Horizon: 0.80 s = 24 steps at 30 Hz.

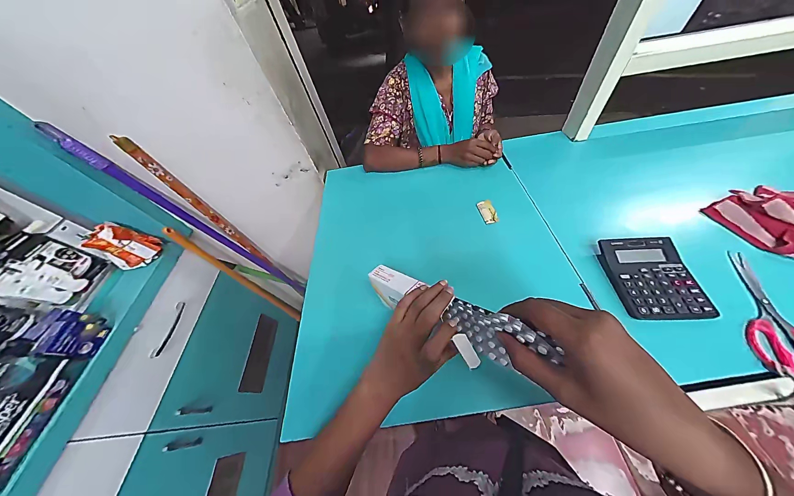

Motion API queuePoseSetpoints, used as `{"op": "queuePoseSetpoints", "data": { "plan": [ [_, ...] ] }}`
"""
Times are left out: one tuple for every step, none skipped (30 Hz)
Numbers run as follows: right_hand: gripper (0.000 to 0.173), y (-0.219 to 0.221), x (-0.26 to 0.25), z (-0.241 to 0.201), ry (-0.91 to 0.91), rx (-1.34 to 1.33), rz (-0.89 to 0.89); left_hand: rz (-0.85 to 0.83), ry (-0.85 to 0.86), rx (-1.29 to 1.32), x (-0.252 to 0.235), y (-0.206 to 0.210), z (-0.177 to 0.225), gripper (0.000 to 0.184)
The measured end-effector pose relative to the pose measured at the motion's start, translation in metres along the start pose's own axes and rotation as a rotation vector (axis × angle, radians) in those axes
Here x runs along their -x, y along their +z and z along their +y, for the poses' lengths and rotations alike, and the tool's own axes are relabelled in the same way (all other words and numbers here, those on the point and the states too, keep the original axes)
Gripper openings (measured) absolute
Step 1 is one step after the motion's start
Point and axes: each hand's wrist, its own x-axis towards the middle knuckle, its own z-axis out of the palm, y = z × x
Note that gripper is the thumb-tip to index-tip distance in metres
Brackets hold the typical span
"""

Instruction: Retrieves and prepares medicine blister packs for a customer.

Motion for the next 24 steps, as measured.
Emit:
{"op": "queuePoseSetpoints", "data": {
  "plan": [
    [0.022, 0.000, -0.002, 0.001, 0.012, -0.006, -0.006, 0.008, -0.016, 0.028, -0.001, 0.000, 0.002, 0.031],
    [0.022, 0.002, -0.003, 0.002, 0.031, -0.018, -0.024, 0.018, -0.023, 0.061, -0.003, 0.000, 0.004, 0.031],
    [0.023, 0.005, -0.004, 0.004, 0.057, -0.032, -0.056, 0.024, -0.020, 0.086, -0.004, 0.002, 0.006, 0.029],
    [0.026, 0.008, -0.006, 0.005, 0.088, -0.054, -0.099, 0.030, -0.009, 0.099, -0.006, 0.003, 0.008, 0.027],
    [0.031, 0.012, -0.009, 0.006, 0.123, -0.089, -0.143, 0.034, -0.005, 0.105, -0.008, 0.006, 0.009, 0.025],
    [0.038, 0.015, -0.013, 0.007, 0.161, -0.127, -0.184, 0.045, -0.005, 0.102, -0.010, 0.008, 0.009, 0.025],
    [0.045, 0.017, -0.014, 0.007, 0.195, -0.160, -0.207, 0.052, -0.018, 0.102, -0.012, 0.010, 0.010, 0.027],
    [0.052, 0.019, -0.013, 0.008, 0.219, -0.188, -0.206, 0.058, -0.039, 0.109, -0.011, 0.011, 0.012, 0.030],
    [0.056, 0.019, -0.012, 0.008, 0.234, -0.216, -0.188, 0.066, -0.060, 0.118, -0.011, 0.012, 0.013, 0.033],
    [0.057, 0.019, -0.010, 0.009, 0.235, -0.238, -0.153, 0.073, -0.081, 0.129, -0.010, 0.012, 0.014, 0.035],
    [0.054, 0.018, -0.008, 0.010, 0.220, -0.242, -0.114, 0.082, -0.097, 0.140, -0.010, 0.012, 0.013, 0.036],
    [0.048, 0.017, -0.005, 0.011, 0.191, -0.235, -0.070, 0.087, -0.106, 0.148, -0.010, 0.013, 0.013, 0.036],
    [0.041, 0.017, -0.004, 0.012, 0.159, -0.212, -0.034, 0.088, -0.110, 0.151, -0.009, 0.013, 0.012, 0.036],
    [0.034, 0.017, -0.003, 0.012, 0.135, -0.182, -0.019, 0.084, -0.110, 0.153, -0.009, 0.014, 0.012, 0.036],
    [0.030, 0.018, -0.003, 0.012, 0.117, -0.143, -0.021, 0.078, -0.104, 0.155, -0.009, 0.016, 0.012, 0.035],
    [0.027, 0.018, -0.004, 0.011, 0.102, -0.112, -0.027, 0.073, -0.094, 0.154, -0.010, 0.017, 0.012, 0.033],
    [0.024, 0.019, -0.007, 0.009, 0.092, -0.079, -0.038, 0.064, -0.080, 0.142, -0.012, 0.018, 0.012, 0.031],
    [0.021, 0.019, -0.009, 0.008, 0.078, -0.045, -0.048, 0.055, -0.065, 0.127, -0.014, 0.018, 0.013, 0.029],
    [0.019, 0.018, -0.011, 0.006, 0.066, -0.004, -0.056, 0.050, -0.056, 0.119, -0.015, 0.019, 0.013, 0.028],
    [0.017, 0.016, -0.012, 0.003, 0.052, 0.032, -0.058, 0.045, -0.051, 0.113, -0.016, 0.018, 0.013, 0.028],
    [0.015, 0.014, -0.013, 0.001, 0.035, 0.066, -0.056, 0.040, -0.044, 0.110, -0.017, 0.018, 0.013, 0.028],
    [0.013, 0.014, -0.014, 0.000, 0.014, 0.097, -0.050, 0.033, -0.031, 0.106, -0.017, 0.017, 0.012, 0.027],
    [0.012, 0.014, -0.015, -0.001, -0.002, 0.127, -0.045, 0.024, -0.014, 0.101, -0.017, 0.016, 0.012, 0.024],
    [0.010, 0.016, -0.016, -0.002, -0.020, 0.162, -0.039, 0.019, -0.001, 0.107, -0.018, 0.016, 0.012, 0.022]
  ]
}}
